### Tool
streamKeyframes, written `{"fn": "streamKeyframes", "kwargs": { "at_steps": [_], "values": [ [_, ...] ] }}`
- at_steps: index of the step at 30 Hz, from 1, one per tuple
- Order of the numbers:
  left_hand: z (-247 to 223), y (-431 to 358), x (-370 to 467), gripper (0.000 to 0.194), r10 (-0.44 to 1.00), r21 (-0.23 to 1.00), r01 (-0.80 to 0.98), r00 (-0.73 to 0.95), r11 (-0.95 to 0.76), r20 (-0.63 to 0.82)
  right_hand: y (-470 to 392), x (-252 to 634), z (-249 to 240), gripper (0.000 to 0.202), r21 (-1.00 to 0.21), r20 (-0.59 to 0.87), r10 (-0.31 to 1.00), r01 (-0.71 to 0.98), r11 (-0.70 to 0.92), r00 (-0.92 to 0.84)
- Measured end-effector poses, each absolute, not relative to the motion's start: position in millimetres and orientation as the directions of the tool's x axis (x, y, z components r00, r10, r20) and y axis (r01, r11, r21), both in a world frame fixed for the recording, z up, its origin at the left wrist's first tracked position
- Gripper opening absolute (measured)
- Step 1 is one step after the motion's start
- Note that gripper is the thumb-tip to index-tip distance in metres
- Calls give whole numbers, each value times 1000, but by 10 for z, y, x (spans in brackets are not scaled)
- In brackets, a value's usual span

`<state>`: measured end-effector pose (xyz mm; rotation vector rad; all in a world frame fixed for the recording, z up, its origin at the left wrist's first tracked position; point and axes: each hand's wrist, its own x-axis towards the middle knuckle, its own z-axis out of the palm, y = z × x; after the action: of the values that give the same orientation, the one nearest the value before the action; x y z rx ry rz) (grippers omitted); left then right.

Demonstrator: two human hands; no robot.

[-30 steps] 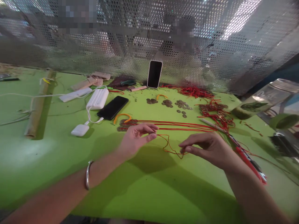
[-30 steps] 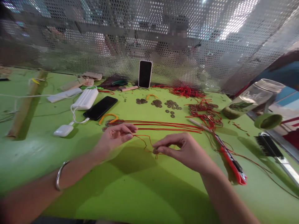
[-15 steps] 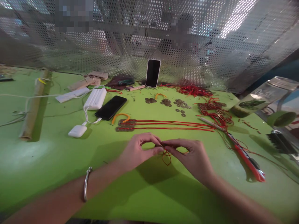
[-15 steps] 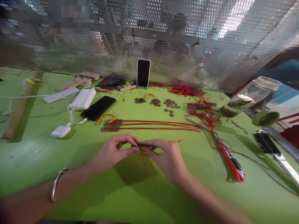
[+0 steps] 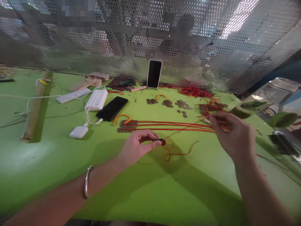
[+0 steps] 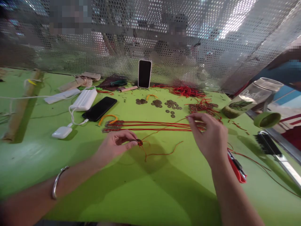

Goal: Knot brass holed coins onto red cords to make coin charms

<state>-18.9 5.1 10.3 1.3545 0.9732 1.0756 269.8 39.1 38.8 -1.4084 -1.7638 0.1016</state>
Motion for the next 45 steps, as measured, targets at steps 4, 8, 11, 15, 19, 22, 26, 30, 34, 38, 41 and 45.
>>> {"fn": "streamKeyframes", "kwargs": {
  "at_steps": [4, 8, 11, 15, 19, 22, 26, 30, 34, 38, 41, 45],
  "values": [
    [95, 46, -184, 10, 966, 999, -28, 255, -35, 41, 503, 2847, 394, 17, -239, 680, 732, 933, 268, -36],
    [112, 22, -161, 13, 962, 999, -29, 272, -13, 20, 447, 2544, 345, 19, -175, 752, 644, 901, 397, -138],
    [119, 7, -139, 13, 955, 999, -35, 297, -12, 22, 302, 2137, 291, 26, -425, 506, 740, 619, 661, -443],
    [110, -2, -122, 10, 943, 999, -37, 330, -28, 39, 149, 1797, 249, 22, -766, 188, 768, 398, 505, -612],
    [112, 1, -122, 12, 943, 1000, -8, 332, -8, 11, 130, 1791, 248, 21, -839, 49, 817, 420, 346, -575],
    [121, 10, -128, 14, 953, 1000, -28, 304, -3, 11, 143, 1841, 240, 19, -788, 35, 842, 503, 355, -539],
    [128, 11, -138, 15, 973, 996, -84, 230, 21, -1, 141, 1882, 212, 24, -817, 138, 917, 481, 320, -374],
    [141, 1, -130, 13, 978, 992, -115, 207, 44, -20, 94, 1871, 212, 28, -842, 156, 934, 451, 296, -323],
    [155, -1, -112, 15, 979, 989, -136, 201, 60, -31, 39, 1817, 205, 28, -817, 162, 930, 484, 313, -329],
    [144, 1, -109, 14, 975, 982, -172, 216, 79, -41, 20, 1784, 186, 28, -801, 197, 937, 504, 324, -288],
    [122, 3, -114, 12, 971, 978, -187, 236, 93, -47, 19, 1776, 176, 29, -807, 214, 940, 494, 322, -264],
    [104, 9, -118, 13, 968, 982, -165, 247, 86, -43, 15, 1765, 166, 29, -817, 212, 945, 484, 312, -251]
  ]
}}
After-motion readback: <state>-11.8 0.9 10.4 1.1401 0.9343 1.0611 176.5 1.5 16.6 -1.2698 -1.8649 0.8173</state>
